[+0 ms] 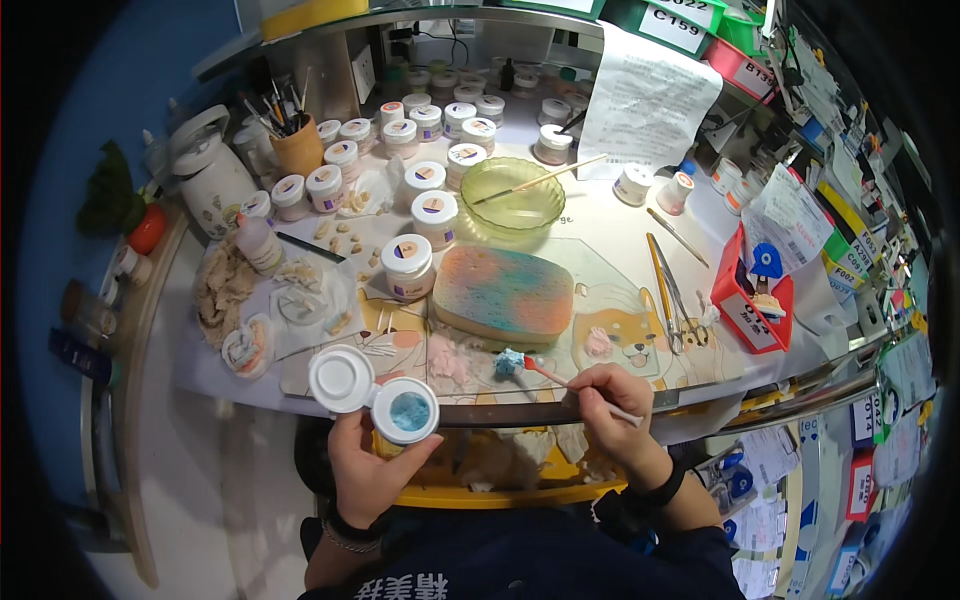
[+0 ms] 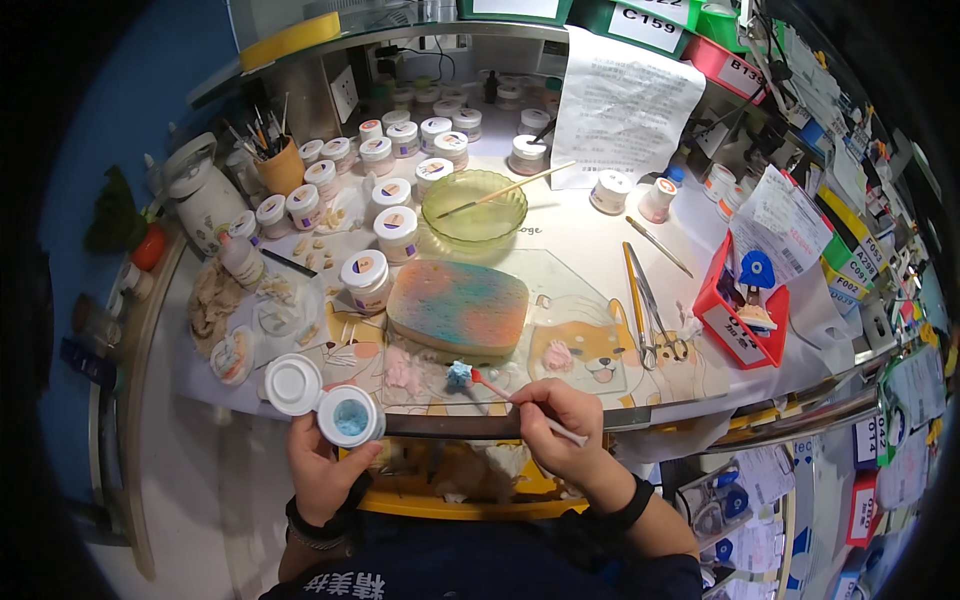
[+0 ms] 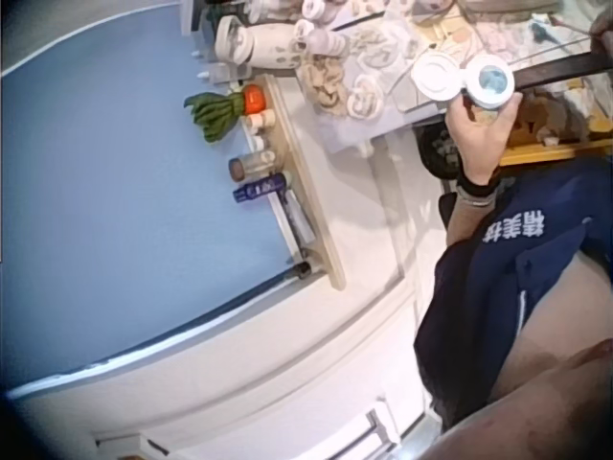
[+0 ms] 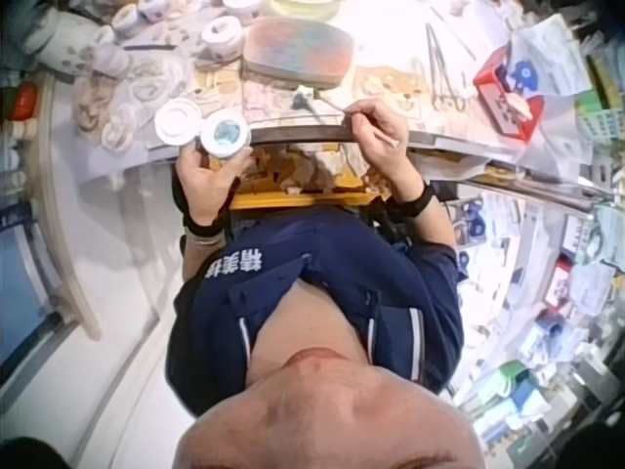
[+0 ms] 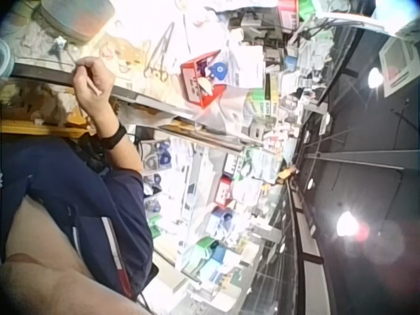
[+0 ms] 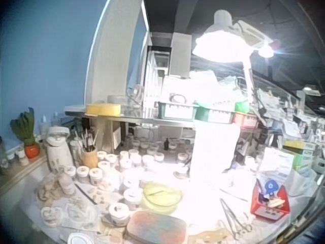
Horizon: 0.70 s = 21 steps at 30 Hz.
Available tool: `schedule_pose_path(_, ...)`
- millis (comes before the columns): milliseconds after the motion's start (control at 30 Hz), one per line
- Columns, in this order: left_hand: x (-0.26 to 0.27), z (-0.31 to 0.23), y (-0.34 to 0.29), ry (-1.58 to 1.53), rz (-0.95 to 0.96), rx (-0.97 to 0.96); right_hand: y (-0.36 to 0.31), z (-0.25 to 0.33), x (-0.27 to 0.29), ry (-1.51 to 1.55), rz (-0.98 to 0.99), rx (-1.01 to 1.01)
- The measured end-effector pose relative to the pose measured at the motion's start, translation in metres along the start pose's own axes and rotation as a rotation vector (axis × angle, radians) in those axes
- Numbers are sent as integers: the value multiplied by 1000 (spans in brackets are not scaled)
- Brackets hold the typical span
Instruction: Applying glaze or paint to a dental tooth model with a small brush in a laboratory setting.
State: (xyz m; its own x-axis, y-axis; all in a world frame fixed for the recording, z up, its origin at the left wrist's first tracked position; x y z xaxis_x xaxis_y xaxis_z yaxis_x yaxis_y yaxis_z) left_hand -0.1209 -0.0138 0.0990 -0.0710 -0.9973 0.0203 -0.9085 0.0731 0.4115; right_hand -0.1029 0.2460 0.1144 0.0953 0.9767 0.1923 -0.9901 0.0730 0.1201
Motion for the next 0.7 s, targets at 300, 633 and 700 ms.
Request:
schedule_pose_path(300, 40, -18, -7, -65, -169, -24, -15, 23, -20, -391, -59, 491)
schedule_pose_path(633, 220, -45, -51, -13, -836, -433, -28, 10, -4, -325, -133, 436)
schedule_pose_path(700, 262, -37, -75, -12, -1038, -402, -30, 3, -1, -235, -156, 403)
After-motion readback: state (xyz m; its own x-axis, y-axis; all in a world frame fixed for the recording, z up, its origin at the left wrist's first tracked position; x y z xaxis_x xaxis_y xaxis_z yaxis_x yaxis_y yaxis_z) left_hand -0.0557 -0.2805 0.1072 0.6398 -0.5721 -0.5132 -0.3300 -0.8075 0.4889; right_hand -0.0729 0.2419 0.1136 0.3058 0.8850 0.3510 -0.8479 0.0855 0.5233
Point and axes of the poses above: each hand's wrist, its own y-axis towards the middle knuckle, its own x-axis out of the back of the hand, z = x × y, the point moved 9 cm from there along y, towards the middle knuckle, and after that the axes turned 13 degrees about -x, right-handed, at the moved point
